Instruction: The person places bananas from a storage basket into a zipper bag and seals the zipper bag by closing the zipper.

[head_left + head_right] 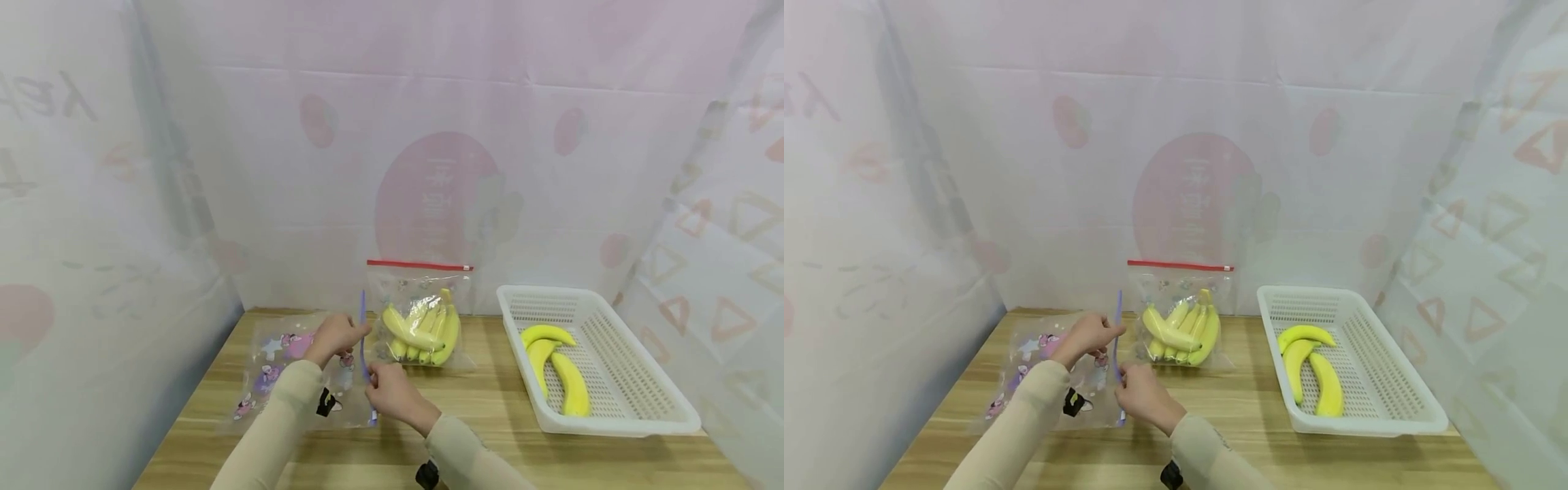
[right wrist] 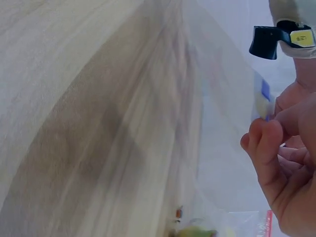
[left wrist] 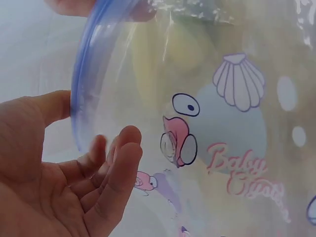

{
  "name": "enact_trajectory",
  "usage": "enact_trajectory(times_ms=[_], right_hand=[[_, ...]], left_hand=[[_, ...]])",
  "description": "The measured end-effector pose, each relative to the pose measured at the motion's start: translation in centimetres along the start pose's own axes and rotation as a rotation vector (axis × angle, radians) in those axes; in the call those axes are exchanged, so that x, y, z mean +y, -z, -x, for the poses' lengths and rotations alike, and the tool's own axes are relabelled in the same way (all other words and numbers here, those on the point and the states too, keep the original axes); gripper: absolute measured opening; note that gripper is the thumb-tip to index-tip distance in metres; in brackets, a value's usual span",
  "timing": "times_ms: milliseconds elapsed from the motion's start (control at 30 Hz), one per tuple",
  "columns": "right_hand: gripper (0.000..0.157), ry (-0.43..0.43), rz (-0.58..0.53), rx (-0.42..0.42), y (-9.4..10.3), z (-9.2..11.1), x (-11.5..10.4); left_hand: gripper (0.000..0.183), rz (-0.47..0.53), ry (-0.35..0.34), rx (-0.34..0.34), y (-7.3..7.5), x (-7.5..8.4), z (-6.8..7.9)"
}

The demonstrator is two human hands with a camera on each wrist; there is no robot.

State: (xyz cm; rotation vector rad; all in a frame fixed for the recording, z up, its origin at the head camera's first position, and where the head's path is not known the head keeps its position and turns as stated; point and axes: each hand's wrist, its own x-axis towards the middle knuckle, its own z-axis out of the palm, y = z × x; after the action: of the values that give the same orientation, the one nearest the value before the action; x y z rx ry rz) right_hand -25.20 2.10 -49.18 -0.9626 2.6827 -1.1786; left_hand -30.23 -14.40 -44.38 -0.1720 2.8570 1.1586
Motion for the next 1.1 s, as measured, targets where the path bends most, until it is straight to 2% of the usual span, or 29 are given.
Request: enact_trajectory(times_ms=[133,233,367,567,800,967,1100], right_hand=[[0.022,-0.013,-0.022,-0.012,0.9,0.5,-0.2],[0.015,-0.016,-0.040,-0.024,1.5,1.0,-0.3],[0.006,-0.005,-0.095,-0.069,2.6,1.2,-0.5],[0.022,-0.041,-0.266,-0.135,3.9,1.2,0.0],[0.033,-0.096,-0.383,-0.152,4.4,1.3,1.4],[0.033,-0.144,-0.413,-0.138,4.8,1.4,2.2],[0.030,-0.149,-0.401,-0.123,5.2,1.5,2.3]], left_hand=[[0.030,-0.005,-0.010,0.002,-0.1,0.5,0.1],[0.030,-0.015,-0.024,0.029,0.0,1.0,0.4],[0.027,0.045,-0.051,0.054,0.2,1.9,0.9],[0.026,0.188,-0.063,0.043,-0.5,2.8,1.5],[0.024,0.303,-0.059,0.009,-1.6,3.2,1.7],[0.024,0.392,-0.047,-0.013,-2.2,3.4,1.7],[0.026,0.443,-0.046,-0.025,-2.6,3.6,1.8]])
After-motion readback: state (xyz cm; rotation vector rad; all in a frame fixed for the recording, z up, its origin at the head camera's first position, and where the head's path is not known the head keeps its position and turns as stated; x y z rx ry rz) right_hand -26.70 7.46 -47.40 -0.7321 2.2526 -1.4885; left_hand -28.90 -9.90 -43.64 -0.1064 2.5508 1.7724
